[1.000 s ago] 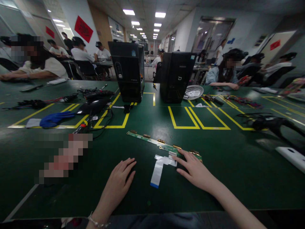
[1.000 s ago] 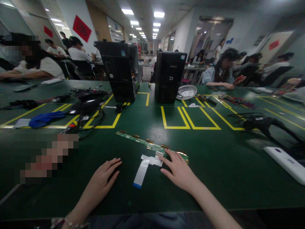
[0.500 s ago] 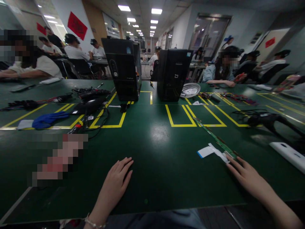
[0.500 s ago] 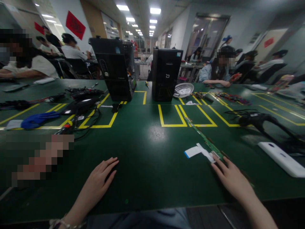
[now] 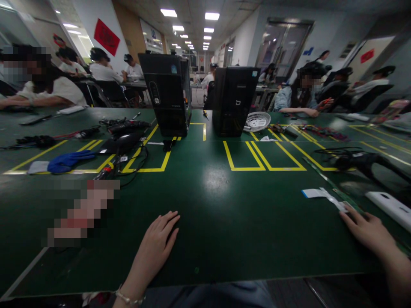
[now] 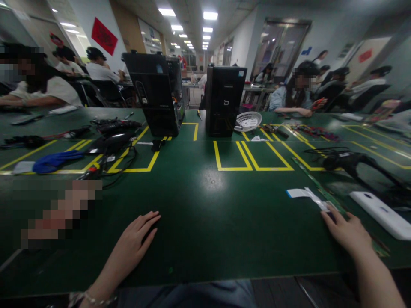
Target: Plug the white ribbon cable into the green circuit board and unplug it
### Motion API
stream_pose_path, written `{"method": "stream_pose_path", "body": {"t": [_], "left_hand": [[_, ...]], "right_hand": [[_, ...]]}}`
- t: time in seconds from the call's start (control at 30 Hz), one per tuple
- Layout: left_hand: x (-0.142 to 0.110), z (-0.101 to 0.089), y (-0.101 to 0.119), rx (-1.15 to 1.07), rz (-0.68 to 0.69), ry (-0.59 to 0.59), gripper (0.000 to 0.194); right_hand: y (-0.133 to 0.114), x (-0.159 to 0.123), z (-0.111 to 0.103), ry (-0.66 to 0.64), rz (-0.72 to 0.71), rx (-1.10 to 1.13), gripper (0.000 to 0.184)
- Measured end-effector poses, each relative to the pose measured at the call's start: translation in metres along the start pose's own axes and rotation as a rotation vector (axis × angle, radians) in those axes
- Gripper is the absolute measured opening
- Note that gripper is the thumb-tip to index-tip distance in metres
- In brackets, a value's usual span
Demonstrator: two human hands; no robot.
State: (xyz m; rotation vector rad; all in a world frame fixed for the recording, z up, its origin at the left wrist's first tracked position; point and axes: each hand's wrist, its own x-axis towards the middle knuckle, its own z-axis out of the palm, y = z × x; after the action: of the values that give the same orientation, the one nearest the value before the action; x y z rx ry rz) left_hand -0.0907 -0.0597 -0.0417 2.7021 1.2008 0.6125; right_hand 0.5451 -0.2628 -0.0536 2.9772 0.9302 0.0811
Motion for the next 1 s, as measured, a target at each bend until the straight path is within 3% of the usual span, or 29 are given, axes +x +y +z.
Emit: {"method": "stream_pose_path", "body": {"t": [0.17,0.47,1.0], "left_hand": [[0.001,0.000,-0.001,0.007,0.004,-0.002,0.037],[0.000,0.003,-0.001,0.027,-0.002,-0.014,0.038],[-0.001,0.004,-0.002,0.027,-0.003,-0.011,0.038]], "right_hand": [[-0.018,-0.010,-0.014,-0.039,0.167,0.080,0.079],[-0.017,-0.007,-0.014,-0.043,0.131,0.068,0.066],[-0.014,0.001,-0.013,-0.074,0.127,0.087,0.069]]}}
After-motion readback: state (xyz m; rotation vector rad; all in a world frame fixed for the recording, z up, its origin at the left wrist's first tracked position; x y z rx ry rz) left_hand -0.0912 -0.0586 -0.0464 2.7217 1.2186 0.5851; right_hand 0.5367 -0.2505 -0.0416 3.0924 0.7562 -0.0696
